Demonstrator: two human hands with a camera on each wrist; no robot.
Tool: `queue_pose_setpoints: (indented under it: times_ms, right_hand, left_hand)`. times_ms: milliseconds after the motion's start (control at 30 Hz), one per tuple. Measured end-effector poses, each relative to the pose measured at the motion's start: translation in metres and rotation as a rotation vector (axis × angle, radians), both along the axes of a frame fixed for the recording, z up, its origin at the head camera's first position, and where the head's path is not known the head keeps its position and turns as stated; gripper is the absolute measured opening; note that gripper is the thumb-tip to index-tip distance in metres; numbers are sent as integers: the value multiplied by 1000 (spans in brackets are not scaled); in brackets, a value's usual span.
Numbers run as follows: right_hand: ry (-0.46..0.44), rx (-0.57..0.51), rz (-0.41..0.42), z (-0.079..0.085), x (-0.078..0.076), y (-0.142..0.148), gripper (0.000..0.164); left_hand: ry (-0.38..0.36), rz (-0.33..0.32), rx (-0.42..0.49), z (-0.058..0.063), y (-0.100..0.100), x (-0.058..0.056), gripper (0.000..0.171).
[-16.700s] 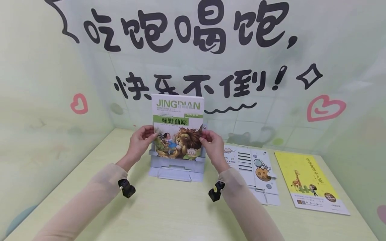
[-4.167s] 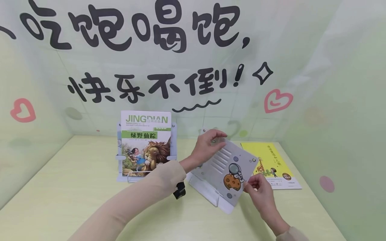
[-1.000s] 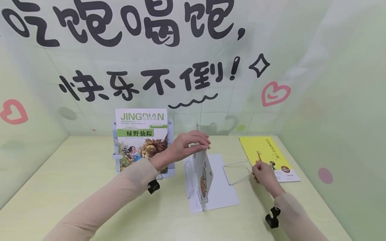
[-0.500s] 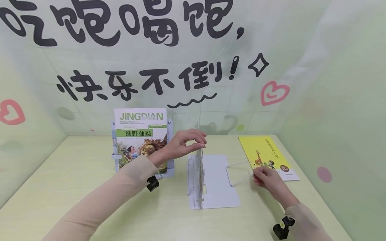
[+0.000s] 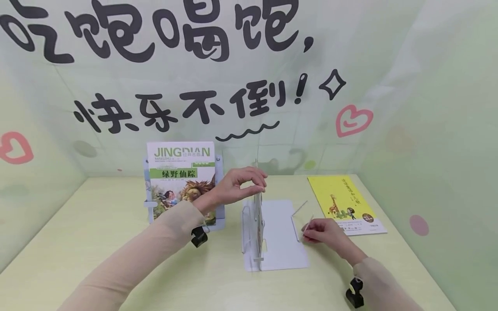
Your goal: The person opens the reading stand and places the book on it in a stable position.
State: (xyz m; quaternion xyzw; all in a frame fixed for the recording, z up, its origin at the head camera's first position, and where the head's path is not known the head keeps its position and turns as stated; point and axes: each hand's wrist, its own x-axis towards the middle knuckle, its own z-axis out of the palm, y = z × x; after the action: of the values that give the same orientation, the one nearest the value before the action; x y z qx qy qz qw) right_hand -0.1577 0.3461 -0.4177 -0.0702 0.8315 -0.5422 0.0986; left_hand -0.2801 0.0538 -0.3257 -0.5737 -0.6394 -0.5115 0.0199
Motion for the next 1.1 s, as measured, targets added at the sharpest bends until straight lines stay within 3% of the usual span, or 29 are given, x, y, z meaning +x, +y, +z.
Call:
queue_pose_setpoints:
  times_ms: [167,367,667,1100]
  right_hand:
    - [79,123,29,-4,-5,-9,12]
    - [70,204,52,-4,-9,-13,11]
    - [97,232,125,-7,-18,-26,12]
    - [16,248,106,-6,-17,-27,11]
  left_hand:
    - [-11,2,-3,-1,2,-1,4]
    - [3,2,5,-2,5,-2,5]
    - [-2,1,-9,-2,10,-4,5]
    - [47,3,-19,-2,21,-7,7]
